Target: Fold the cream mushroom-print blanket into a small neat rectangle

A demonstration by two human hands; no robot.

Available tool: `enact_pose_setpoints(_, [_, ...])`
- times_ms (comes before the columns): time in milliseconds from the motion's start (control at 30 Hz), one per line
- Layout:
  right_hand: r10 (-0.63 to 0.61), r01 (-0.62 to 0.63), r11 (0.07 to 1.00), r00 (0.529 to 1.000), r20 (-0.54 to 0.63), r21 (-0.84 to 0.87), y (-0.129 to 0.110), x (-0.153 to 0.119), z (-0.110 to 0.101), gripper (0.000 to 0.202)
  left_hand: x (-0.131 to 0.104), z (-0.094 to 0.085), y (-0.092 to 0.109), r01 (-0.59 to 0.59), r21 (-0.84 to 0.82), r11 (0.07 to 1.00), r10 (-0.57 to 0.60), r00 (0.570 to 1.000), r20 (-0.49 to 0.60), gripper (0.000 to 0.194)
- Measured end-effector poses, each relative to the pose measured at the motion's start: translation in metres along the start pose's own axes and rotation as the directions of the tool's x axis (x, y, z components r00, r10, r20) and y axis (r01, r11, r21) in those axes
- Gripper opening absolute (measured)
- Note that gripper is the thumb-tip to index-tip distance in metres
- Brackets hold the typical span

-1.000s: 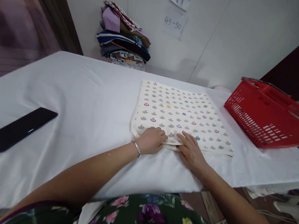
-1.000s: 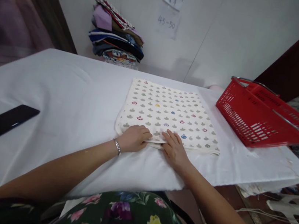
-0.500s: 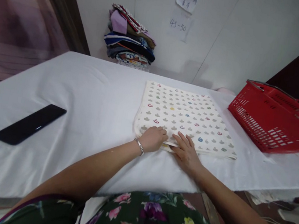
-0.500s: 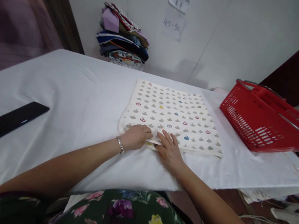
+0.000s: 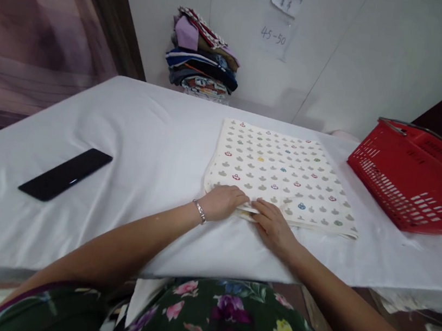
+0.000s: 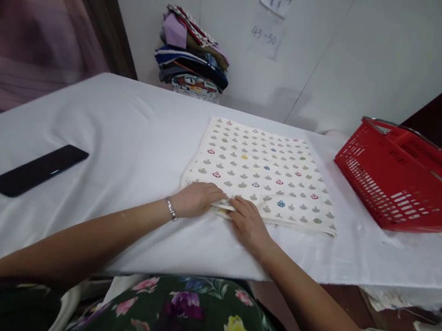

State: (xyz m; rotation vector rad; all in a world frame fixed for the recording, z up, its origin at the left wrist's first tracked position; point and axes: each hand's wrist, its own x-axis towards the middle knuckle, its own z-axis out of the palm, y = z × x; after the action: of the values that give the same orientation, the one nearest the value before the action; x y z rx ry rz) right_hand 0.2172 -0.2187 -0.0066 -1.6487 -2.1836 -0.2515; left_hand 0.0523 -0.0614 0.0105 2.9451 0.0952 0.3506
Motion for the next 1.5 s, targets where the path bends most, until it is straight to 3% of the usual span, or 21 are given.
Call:
enact_pose_setpoints(200, [-0.007, 0.002, 0.991, 0.999, 0.037, 0.135, -0.002, -0.002, -0.004, 0.027, -0.016, -0.001, -0.007, 0.009, -0.034, 0.999, -0.011, 0.998, -0.062, 0.014])
enact_pose_setpoints(267, [0.013, -0.022, 0.974, 0.999, 0.042, 0.225, -0.002, -0.002, -0.006, 0.031, -0.016, -0.001, -0.009, -0.001, -0.079, 0.997, -0.006, 0.996, -0.090, 0.017])
enact_pose_setpoints(367, [0.171, -0.166, 0.921, 0.985, 0.017, 0.353, 0.000, 0.001, -0.008, 0.031, -0.015, -0.001, -0.010, 0.019, -0.136, 0.991, -0.033, 0.994, -0.104, 0.025])
enact_pose_setpoints(467, [0.278, -0.264, 0.890, 0.961, 0.017, 0.372, 0.001, 0.007, -0.008, 0.023, -0.014, -0.001, -0.009, 0.052, -0.172, 0.984, -0.072, 0.991, -0.116, 0.028])
enact_pose_setpoints(700, [0.271, -0.252, 0.926, 0.962, -0.033, 0.282, -0.004, 0.018, -0.007, 0.016, -0.015, 0.002, -0.008, 0.095, -0.084, 0.992, -0.110, 0.975, -0.192, 0.022])
enact_pose_setpoints(833, [0.169, -0.148, 0.958, 0.984, -0.064, 0.244, -0.005, 0.016, -0.003, 0.017, -0.016, 0.002, -0.008, 0.084, -0.089, 0.993, -0.103, 0.965, -0.242, 0.020])
enact_pose_setpoints(1067, [0.138, -0.111, 0.968, 0.985, -0.106, 0.225, -0.003, 0.017, -0.001, 0.020, -0.016, 0.001, 0.002, -0.047, 0.003, 0.999, 0.047, 0.979, -0.198, 0.013])
enact_pose_setpoints(1233, [0.154, -0.115, 0.962, 0.978, -0.142, 0.249, -0.004, 0.020, 0.002, 0.019, -0.012, 0.001, 0.006, -0.013, 0.050, 0.999, 0.022, 0.984, -0.179, 0.017])
enact_pose_setpoints(1500, [0.128, -0.088, 0.956, 0.983, -0.128, 0.279, -0.007, 0.015, 0.002, 0.021, -0.013, -0.005, 0.012, -0.097, -0.014, 0.995, 0.091, 0.969, -0.230, 0.020])
